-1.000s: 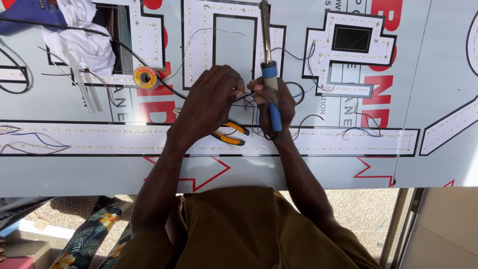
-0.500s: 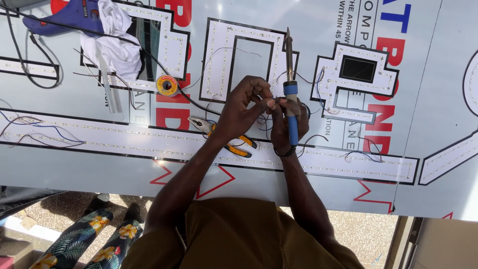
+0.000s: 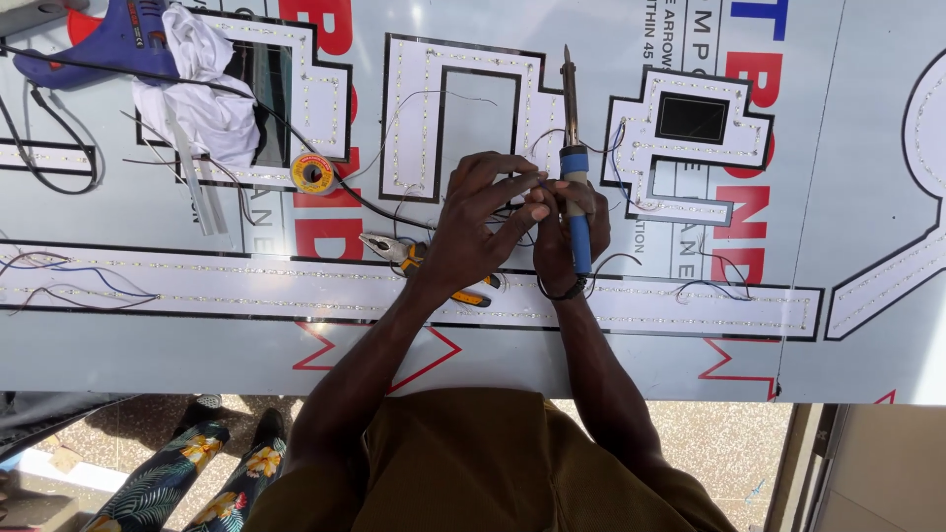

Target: The person uses a soldering iron to connect wires to LED strips mounted on a large white sign board. They manipulate the wires with their hands and apply solder to the connections while working on the board's surface.

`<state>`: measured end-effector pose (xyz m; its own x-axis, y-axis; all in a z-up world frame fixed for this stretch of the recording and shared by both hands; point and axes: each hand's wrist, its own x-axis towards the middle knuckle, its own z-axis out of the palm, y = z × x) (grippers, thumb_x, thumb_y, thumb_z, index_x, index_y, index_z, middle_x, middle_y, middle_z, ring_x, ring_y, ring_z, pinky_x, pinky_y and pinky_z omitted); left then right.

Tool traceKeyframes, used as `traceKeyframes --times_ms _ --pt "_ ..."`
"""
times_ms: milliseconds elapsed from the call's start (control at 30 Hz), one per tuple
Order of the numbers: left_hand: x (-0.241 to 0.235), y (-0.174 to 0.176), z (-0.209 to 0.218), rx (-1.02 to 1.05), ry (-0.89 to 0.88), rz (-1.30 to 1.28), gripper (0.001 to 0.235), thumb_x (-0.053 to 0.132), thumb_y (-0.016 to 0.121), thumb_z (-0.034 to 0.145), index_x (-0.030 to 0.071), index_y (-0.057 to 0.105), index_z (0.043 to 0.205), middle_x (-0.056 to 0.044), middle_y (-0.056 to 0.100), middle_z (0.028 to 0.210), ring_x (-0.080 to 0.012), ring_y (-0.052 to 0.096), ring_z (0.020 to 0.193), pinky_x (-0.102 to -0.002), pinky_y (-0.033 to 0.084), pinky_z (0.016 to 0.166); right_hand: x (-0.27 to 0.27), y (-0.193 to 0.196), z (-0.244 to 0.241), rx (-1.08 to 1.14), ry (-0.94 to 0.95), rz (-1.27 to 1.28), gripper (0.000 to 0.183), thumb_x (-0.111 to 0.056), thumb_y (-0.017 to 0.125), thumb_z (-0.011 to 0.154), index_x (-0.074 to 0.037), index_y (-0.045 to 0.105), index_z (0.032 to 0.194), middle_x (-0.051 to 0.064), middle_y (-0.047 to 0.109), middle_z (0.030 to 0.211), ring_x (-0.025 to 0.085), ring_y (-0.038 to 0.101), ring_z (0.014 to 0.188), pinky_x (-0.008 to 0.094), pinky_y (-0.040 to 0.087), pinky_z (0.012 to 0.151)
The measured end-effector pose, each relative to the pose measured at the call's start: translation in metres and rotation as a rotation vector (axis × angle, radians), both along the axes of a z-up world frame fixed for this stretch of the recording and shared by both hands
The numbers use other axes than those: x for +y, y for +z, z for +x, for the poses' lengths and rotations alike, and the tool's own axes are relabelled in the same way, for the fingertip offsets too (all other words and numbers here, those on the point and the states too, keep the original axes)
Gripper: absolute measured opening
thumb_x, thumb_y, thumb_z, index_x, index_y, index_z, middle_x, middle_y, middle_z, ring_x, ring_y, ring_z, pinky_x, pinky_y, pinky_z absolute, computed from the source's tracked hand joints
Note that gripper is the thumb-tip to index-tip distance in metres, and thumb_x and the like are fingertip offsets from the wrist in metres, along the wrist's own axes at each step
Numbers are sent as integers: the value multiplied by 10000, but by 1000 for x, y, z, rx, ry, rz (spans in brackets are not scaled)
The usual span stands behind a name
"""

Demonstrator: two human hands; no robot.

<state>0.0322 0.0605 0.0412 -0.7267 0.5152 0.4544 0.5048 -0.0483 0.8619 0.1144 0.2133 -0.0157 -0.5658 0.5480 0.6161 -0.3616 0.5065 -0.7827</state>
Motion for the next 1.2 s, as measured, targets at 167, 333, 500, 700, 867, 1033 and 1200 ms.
traceKeyframes --times_ms 167,333,500,700,867,1033,1200 --pt "13 0 3 -123 31 161 143 162 756 1147 110 824 1262 -94 785 1243 -331 715 1243 -495 522 1097 -4 -5 1 -12 -21 38 167 15 829 1060 -4 689 1150 151 806 1045 278 844 837 388 670 744" --pt "1 15 -19 -368 65 389 132 148 677 1175 73 785 1167 -126 830 1164 -275 793 1142 -396 614 941 -19 8 -4 10 101 -59 116 103 753 1076 33 667 1108 211 816 980 254 822 762 388 688 714" --pt "-17 30 -42 -516 178 665 168 211 528 1236 94 647 1227 -147 795 1051 -248 833 1054 -251 670 752 -23 15 0 71 253 -100 112 163 730 1045 63 684 1062 282 794 975 322 827 778 432 684 684" --pt "-78 75 -97 -455 444 544 228 329 683 1167 111 620 1144 -77 596 857 -179 600 744 -319 539 600 6 15 -7 -51 60 -36 165 62 678 1137 -93 631 1169 161 734 1041 325 827 931 381 723 671" --pt "-64 55 -102 -236 202 159 250 288 715 1193 52 762 1259 -94 702 1055 -191 714 880 -289 588 669 23 14 -6 -83 9 103 118 -182 636 1225 -99 656 1306 152 756 1042 291 805 923 406 672 809" --pt "-14 -5 -134 -47 61 -64 160 140 720 1157 50 827 1234 -68 622 1111 -217 645 1051 -328 555 808 32 5 -12 -114 9 237 359 -310 541 1292 -171 570 1621 121 695 1026 232 650 957 396 581 865" --pt "34 -59 -171 98 16 -166 101 -40 713 1054 52 704 1014 -70 644 999 -218 616 851 -347 491 709 38 1 -28 -221 -110 70 355 -399 606 1243 -102 716 1406 86 688 1527 281 655 1278 457 541 1021"
